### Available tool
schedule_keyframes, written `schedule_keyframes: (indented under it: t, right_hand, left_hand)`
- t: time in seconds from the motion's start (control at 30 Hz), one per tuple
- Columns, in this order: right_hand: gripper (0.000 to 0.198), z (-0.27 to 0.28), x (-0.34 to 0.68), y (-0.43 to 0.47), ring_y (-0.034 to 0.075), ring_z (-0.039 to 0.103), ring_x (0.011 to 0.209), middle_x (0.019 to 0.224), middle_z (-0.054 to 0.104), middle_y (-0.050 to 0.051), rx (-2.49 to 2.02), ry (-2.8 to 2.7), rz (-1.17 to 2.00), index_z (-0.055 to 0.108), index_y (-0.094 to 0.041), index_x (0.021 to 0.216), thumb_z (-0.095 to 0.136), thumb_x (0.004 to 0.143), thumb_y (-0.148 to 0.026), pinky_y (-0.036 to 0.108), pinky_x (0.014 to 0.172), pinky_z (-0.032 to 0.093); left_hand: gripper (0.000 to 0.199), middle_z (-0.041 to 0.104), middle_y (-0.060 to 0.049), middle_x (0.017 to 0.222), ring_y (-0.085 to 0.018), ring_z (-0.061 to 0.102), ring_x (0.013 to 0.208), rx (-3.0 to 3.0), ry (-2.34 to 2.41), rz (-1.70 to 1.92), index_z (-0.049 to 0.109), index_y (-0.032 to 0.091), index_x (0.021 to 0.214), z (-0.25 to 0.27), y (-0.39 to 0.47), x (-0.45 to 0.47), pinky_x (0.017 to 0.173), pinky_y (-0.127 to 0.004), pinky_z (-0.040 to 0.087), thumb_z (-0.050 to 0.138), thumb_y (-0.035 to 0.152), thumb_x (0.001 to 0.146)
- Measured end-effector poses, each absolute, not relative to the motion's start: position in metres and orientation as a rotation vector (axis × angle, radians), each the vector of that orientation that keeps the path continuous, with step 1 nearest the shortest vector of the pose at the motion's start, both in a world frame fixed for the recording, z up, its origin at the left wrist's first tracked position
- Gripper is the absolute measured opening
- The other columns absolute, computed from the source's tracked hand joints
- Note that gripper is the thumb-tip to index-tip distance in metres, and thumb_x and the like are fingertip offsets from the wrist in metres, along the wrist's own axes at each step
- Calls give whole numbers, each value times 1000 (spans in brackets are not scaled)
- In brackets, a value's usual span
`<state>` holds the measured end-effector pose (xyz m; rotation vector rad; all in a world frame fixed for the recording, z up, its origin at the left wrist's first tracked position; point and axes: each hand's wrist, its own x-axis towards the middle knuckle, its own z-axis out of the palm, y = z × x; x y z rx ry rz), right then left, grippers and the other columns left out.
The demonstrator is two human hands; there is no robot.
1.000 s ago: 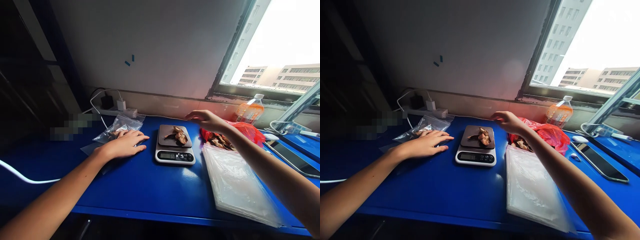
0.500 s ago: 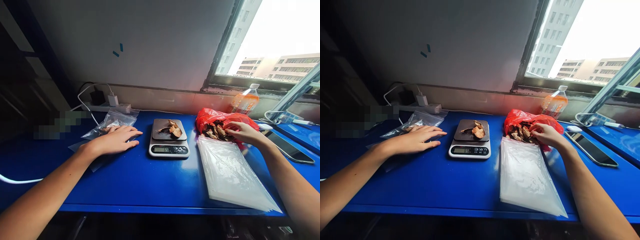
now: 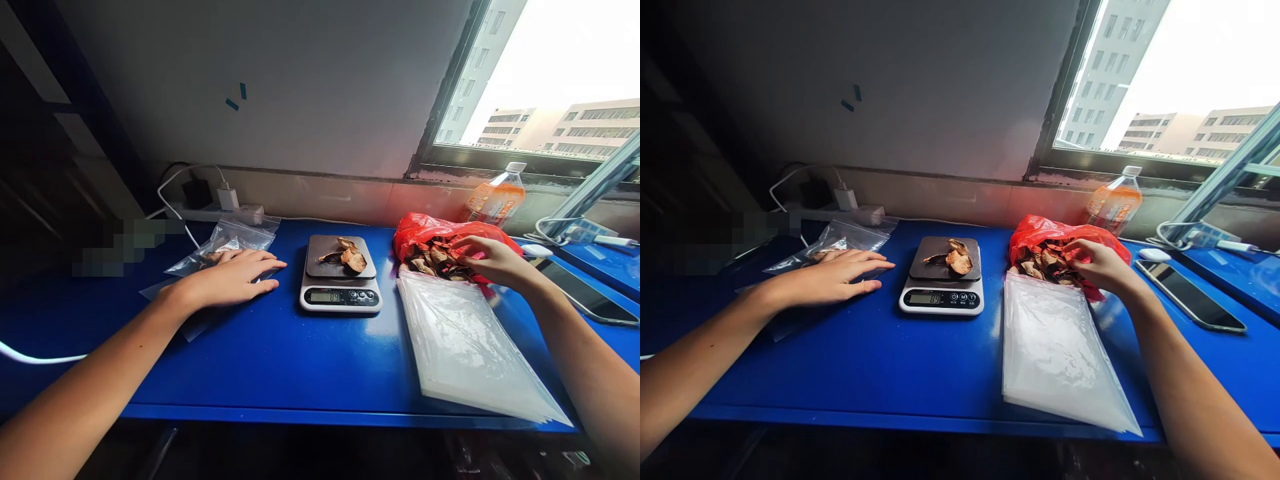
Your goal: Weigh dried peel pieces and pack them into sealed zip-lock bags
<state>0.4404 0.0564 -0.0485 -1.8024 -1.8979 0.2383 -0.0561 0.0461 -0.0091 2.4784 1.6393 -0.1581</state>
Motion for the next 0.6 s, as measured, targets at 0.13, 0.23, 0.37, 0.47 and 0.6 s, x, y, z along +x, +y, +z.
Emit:
schedule_keyframes:
  t: [0.13, 0.23, 0.37, 0.47, 0.6]
  right_hand:
    - [24, -49, 448, 61, 22, 62, 88, 100, 69, 9, -1825, -1867, 151, 64, -21, 92, 54, 72, -28, 33, 79, 46]
    - [16, -49, 451, 60, 24, 62, 85, 97, 70, 11, -1981, -1813, 137, 64, -21, 83, 56, 70, -26, 35, 75, 45]
    - [10, -53, 452, 55, 21, 59, 60, 72, 68, 11, -2056, -1818, 266, 63, -20, 73, 55, 71, -26, 32, 55, 42]
    - [15, -54, 453, 52, 18, 58, 55, 69, 68, 8, -2037, -1828, 365, 65, -20, 77, 54, 73, -30, 30, 51, 42]
    - [30, -53, 460, 51, 22, 64, 73, 91, 71, 11, -1939, -1773, 453, 65, -18, 90, 60, 73, -41, 30, 60, 48]
  left_hand:
    - [57, 37, -2, 148, -31, 27, 136, 2483, 1644, -187, 42, 34, 139, -8, 46, -55, 111, -54, 15, 37, 57, 86]
    - [58, 38, -2, 147, -31, 29, 136, 2495, 1631, -183, 42, 34, 139, -8, 46, -56, 111, -53, 16, 37, 57, 86]
    - [58, 40, -1, 147, -31, 32, 135, 2514, 1605, -140, 44, 35, 138, -9, 49, -58, 111, -52, 18, 37, 60, 86]
    - [58, 41, -1, 146, -32, 32, 135, 2515, 1619, -119, 46, 36, 136, -10, 49, -60, 111, -51, 19, 38, 60, 84]
    - [58, 41, -2, 146, -31, 32, 135, 2535, 1610, -113, 46, 35, 136, -11, 49, -60, 111, -51, 19, 38, 60, 85]
